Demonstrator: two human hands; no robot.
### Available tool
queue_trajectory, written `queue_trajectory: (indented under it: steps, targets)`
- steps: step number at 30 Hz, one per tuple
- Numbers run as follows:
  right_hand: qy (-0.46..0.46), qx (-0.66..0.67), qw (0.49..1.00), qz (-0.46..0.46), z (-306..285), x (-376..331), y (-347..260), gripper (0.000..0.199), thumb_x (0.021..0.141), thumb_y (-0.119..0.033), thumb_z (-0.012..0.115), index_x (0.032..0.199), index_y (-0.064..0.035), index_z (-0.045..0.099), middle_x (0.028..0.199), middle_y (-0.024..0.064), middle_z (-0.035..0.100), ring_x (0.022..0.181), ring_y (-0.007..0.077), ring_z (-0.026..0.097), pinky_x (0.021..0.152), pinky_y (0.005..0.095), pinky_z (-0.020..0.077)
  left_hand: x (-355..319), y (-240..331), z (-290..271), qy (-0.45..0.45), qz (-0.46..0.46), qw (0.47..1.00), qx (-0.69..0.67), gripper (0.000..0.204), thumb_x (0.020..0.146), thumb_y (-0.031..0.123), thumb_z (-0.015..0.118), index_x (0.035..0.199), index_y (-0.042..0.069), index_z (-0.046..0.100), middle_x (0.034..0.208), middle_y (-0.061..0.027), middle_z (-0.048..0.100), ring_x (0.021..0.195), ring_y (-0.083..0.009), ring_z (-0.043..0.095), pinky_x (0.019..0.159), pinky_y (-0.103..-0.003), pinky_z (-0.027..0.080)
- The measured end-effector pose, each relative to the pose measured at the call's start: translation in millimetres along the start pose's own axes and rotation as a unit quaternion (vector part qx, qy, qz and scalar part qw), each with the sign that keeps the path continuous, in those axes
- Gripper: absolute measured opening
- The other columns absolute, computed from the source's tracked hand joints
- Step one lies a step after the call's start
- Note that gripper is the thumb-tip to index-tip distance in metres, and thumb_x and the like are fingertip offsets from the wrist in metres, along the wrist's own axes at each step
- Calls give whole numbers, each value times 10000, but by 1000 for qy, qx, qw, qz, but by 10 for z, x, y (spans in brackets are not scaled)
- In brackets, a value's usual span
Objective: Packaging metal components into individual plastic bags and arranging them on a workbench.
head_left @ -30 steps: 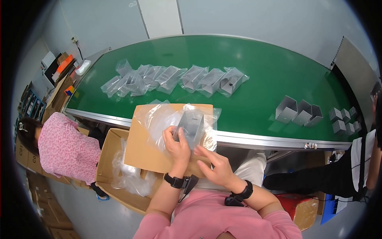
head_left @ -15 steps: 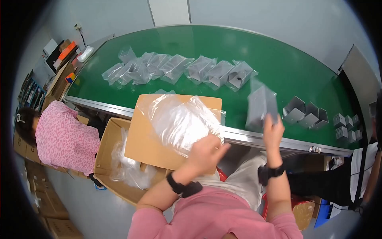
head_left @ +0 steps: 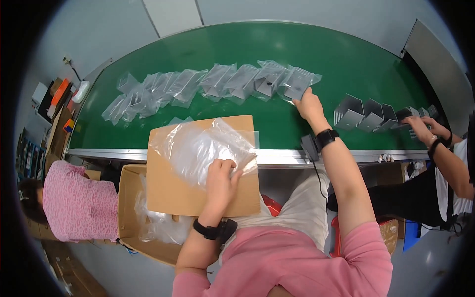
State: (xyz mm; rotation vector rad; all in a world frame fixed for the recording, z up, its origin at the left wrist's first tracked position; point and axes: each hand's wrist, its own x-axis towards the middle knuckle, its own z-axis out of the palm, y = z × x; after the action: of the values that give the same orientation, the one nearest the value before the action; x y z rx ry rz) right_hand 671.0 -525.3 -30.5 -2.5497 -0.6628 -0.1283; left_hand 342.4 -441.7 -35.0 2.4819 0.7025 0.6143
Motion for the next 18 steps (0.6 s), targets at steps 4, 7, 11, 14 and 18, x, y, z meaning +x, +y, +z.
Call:
queue_trajectory:
  steps: [4,7,11,14,18]
  targets:
    - [-59,-32,994,-84,-416,-408,39,371,823,-221,681,1035,57,556,925,265,652,876,413,637,766,462,527,62,16,-86,-17,11,999,-28,323,713,155,781,944,19,599,927,-129,560,903,-334,534,790,-405,443]
    - [-20,36,993,-108,-620,-752,210,319,821,-200,675,1028,31,600,893,232,659,852,403,634,746,457,524,172,237,-65,-6,14,999,-44,348,702,161,787,964,21,605,937,-132,565,910,-334,537,793,-406,443]
    - [22,100,988,-116,-596,-1091,377,218,816,-173,657,949,0,653,862,215,658,830,383,633,743,455,512,208,366,121,-23,81,996,-25,362,690,166,790,965,20,605,920,-136,560,888,-340,536,782,-413,441]
    - [61,144,984,-89,-664,-1188,471,151,825,-160,634,899,-32,664,840,190,655,804,388,629,718,462,512,213,310,185,-43,82,996,4,256,725,116,753,913,9,615,864,-146,551,838,-347,536,750,-422,445]
    - [214,117,962,-122,-865,-943,617,152,815,-76,600,937,-7,659,889,160,654,855,349,613,762,413,502,254,296,60,-21,61,996,-66,62,808,35,653,833,-18,635,818,-149,581,741,-300,581,676,-348,472]
